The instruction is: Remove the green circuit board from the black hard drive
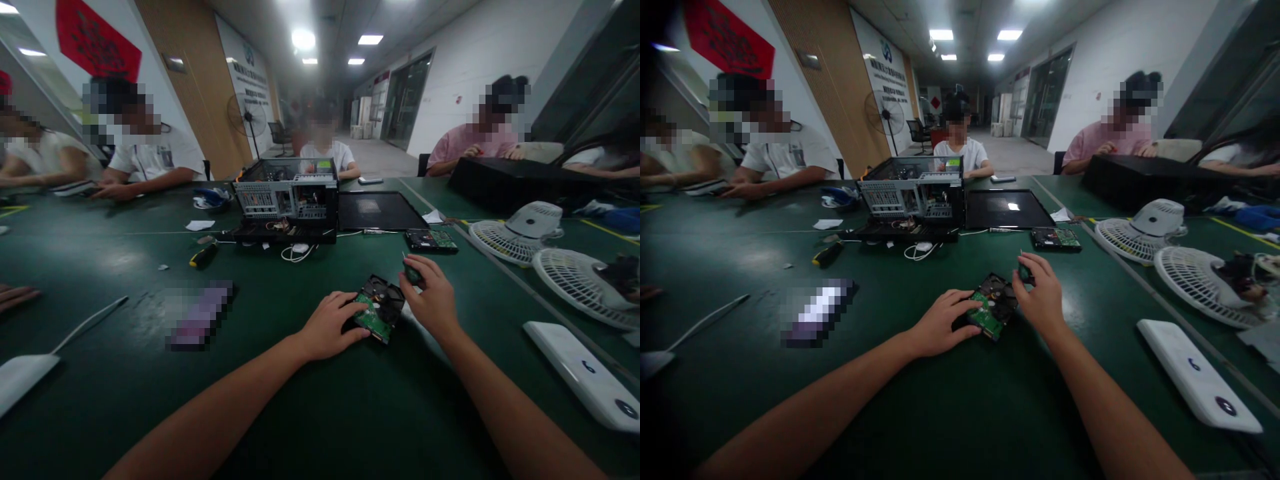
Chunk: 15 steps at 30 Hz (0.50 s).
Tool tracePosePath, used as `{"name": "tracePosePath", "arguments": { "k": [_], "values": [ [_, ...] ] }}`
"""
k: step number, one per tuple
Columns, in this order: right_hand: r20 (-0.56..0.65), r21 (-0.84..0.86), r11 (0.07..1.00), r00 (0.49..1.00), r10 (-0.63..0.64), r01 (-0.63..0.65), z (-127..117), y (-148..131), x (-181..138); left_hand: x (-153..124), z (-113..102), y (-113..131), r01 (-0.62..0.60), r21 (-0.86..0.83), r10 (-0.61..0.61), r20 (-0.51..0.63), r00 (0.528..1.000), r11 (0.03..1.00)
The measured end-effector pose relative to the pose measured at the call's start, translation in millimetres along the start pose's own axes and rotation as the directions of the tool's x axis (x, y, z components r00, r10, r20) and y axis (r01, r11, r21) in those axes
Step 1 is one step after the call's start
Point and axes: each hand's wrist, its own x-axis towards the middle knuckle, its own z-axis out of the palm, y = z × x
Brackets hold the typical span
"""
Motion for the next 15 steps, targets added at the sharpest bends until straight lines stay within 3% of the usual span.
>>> {"name": "tracePosePath", "arguments": {
  "k": [3, 10, 15],
  "values": [
    [0.057, 0.021, 1.000, 0.998, -0.011, 0.010, 5.1, -0.4, -3.5, 0.0, 1.0, -0.1, 0.005, 0.004, -0.005, -0.008, 1.000, 1.000],
    [-0.028, 0.192, 0.977, 0.995, 0.101, -0.094, 9.2, -12.2, -11.5, 1.3, 2.1, -1.4, -0.002, 0.003, 0.002, -0.011, 1.000, 1.000],
    [0.081, 0.262, 0.957, 0.991, 0.107, -0.125, 12.9, -19.3, -16.4, 1.6, 2.9, -2.4, 0.000, -0.001, 0.000, -0.009, 1.000, 1.000]
  ]
}}
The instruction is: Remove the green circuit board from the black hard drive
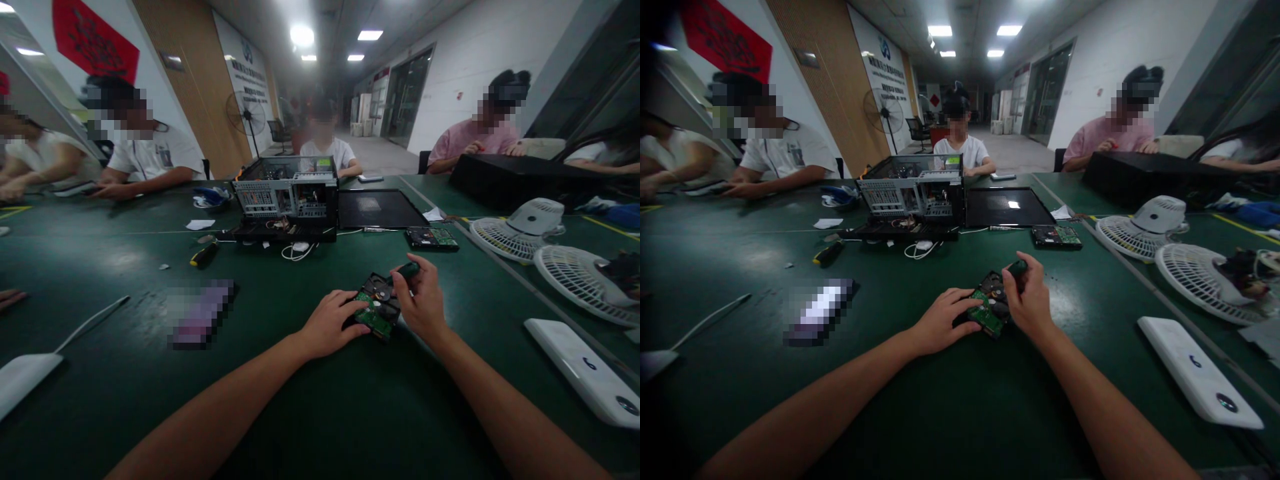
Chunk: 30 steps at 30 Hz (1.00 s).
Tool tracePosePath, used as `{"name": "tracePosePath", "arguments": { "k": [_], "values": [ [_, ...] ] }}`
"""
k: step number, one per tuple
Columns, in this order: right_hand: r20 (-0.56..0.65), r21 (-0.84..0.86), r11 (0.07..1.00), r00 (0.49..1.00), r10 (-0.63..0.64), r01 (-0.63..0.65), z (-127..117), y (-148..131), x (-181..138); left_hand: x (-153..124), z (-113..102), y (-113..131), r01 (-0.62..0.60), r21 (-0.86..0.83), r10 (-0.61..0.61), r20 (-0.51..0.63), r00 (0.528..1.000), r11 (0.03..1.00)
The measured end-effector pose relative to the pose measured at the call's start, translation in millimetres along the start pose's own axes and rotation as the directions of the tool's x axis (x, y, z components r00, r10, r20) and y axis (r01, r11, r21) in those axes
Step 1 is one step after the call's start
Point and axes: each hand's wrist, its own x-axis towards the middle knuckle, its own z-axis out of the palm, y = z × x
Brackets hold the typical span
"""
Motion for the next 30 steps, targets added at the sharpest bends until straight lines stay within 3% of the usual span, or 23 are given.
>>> {"name": "tracePosePath", "arguments": {
  "k": [5, 17, 30],
  "values": [
    [0.089, -0.004, 1.000, 0.996, -0.023, 0.024, 4.6, -3.1, -3.6, 0.2, 0.2, -1.0, -0.011, 0.013, 0.011, -0.005, 1.000, 1.000],
    [0.097, 0.012, 1.000, 0.995, -0.017, 0.016, 5.3, -1.4, -4.1, -0.1, 1.2, -1.5, -0.020, 0.020, 0.020, -0.010, 1.000, 1.000],
    [0.109, -0.191, 0.978, 0.992, -0.059, 0.079, 4.0, -9.5, -4.3, 0.3, 0.8, -1.0, -0.003, 0.015, 0.003, -0.008, 1.000, 1.000]
  ]
}}
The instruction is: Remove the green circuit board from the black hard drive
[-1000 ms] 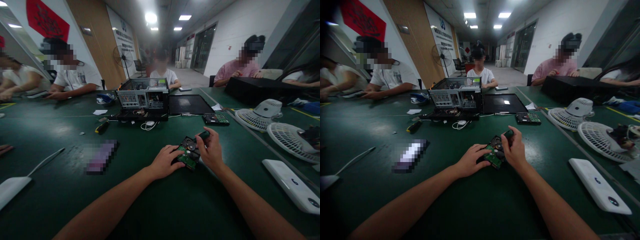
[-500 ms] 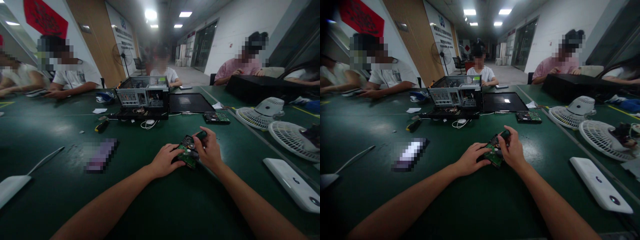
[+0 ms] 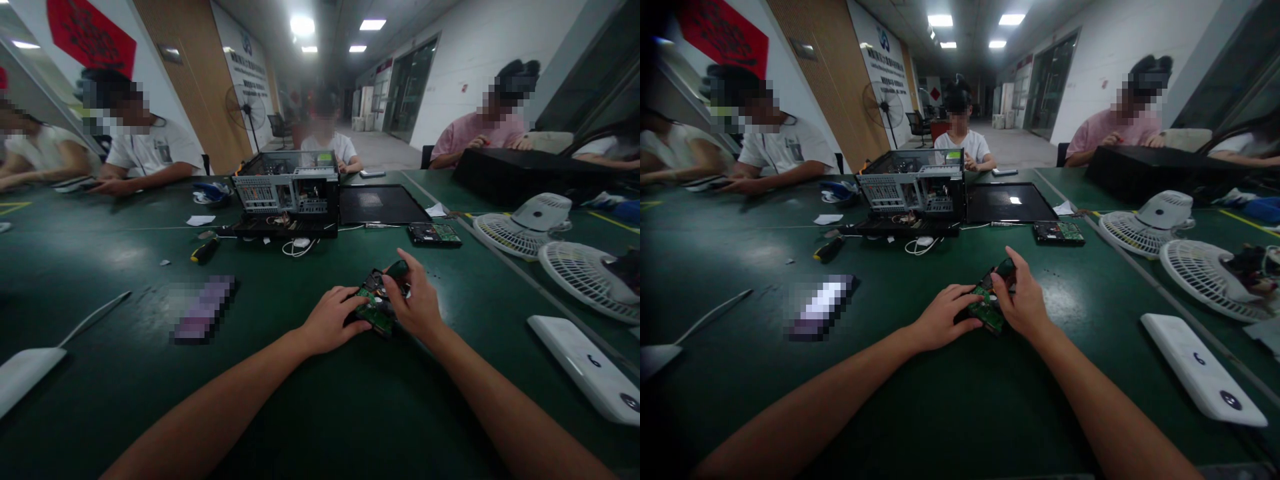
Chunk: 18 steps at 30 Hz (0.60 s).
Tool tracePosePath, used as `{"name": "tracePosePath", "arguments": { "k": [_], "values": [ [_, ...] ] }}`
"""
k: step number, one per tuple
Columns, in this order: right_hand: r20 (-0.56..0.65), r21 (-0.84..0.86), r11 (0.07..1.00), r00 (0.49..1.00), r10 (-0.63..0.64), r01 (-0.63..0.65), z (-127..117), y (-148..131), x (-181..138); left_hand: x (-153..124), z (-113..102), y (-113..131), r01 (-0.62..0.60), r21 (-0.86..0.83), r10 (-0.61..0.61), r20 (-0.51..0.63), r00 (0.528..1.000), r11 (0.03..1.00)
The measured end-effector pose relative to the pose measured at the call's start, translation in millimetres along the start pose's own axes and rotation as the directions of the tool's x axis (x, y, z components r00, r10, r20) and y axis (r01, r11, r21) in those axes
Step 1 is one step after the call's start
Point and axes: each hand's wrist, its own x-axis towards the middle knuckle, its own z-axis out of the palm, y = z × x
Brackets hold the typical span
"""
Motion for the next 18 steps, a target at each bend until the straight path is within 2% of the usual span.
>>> {"name": "tracePosePath", "arguments": {
  "k": [3, 8, 13, 18],
  "values": [
    [-0.008, -0.016, 0.999, 0.999, -0.049, 0.049, -0.3, -2.8, -0.1, 0.7, -1.3, 0.6, 0.013, -0.039, -0.013, 0.000, 1.000, 0.999],
    [-0.024, 0.081, 0.992, 0.995, -0.100, 0.101, 1.9, -6.2, 0.6, 0.6, -2.2, 1.4, 0.038, -0.069, -0.039, -0.014, 0.999, 0.997],
    [-0.096, -0.011, 0.988, 0.984, -0.151, 0.151, 3.7, 1.6, 1.1, 0.4, 0.6, 0.8, 0.050, -0.086, -0.055, -0.050, 0.997, 0.995],
    [-0.067, 0.007, 0.978, 0.976, -0.207, 0.208, 1.5, 1.1, 0.6, 0.8, 1.1, 1.9, 0.042, -0.090, -0.048, -0.065, 0.997, 0.995]
  ]
}}
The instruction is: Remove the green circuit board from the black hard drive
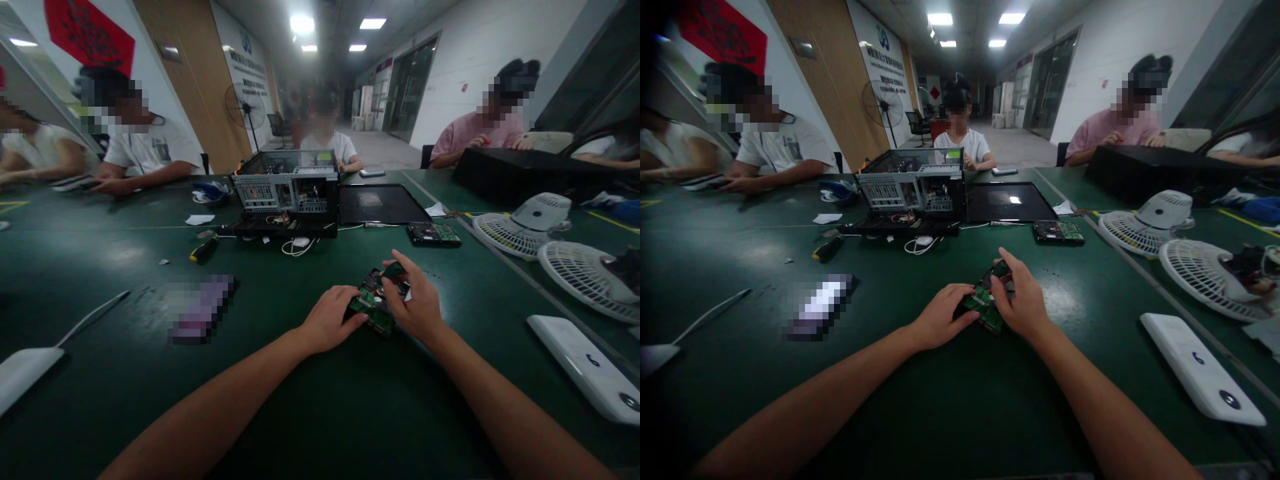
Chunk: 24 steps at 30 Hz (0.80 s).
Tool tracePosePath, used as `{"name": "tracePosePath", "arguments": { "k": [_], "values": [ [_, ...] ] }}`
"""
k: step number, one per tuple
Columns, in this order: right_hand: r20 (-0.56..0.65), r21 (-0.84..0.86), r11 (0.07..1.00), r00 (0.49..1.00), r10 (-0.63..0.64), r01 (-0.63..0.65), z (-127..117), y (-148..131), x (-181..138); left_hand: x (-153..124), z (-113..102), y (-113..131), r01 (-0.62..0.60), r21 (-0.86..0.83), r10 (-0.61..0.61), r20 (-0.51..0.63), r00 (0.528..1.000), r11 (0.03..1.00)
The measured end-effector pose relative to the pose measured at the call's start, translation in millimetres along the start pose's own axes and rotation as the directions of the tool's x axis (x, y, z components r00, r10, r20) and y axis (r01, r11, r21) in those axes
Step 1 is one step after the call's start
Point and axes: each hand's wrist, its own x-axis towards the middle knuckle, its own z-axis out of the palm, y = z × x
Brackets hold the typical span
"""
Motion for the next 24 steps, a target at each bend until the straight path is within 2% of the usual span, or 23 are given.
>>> {"name": "tracePosePath", "arguments": {
  "k": [4, 11, 19, 24],
  "values": [
    [-0.010, 0.069, 0.997, 1.000, 0.022, -0.021, 2.9, -4.7, 0.8, 0.1, 0.3, 0.0, 0.007, 0.000, -0.007, -0.003, 1.000, 1.000],
    [-0.139, 0.210, 0.977, 0.987, 0.076, -0.046, 14.0, 1.3, -1.2, -0.1, 0.2, -0.3, 0.015, -0.010, -0.015, 0.005, 1.000, 1.000],
    [-0.149, 0.157, 0.987, 0.987, 0.064, -0.040, 14.2, 3.9, -2.9, 0.2, 0.2, 0.6, 0.010, -0.001, -0.009, 0.005, 1.000, 1.000],
    [-0.180, -0.051, 0.998, 0.983, -0.030, 0.021, 12.1, 9.5, -4.3, 0.4, 0.4, 0.7, 0.013, 0.004, -0.013, 0.008, 1.000, 1.000]
  ]
}}
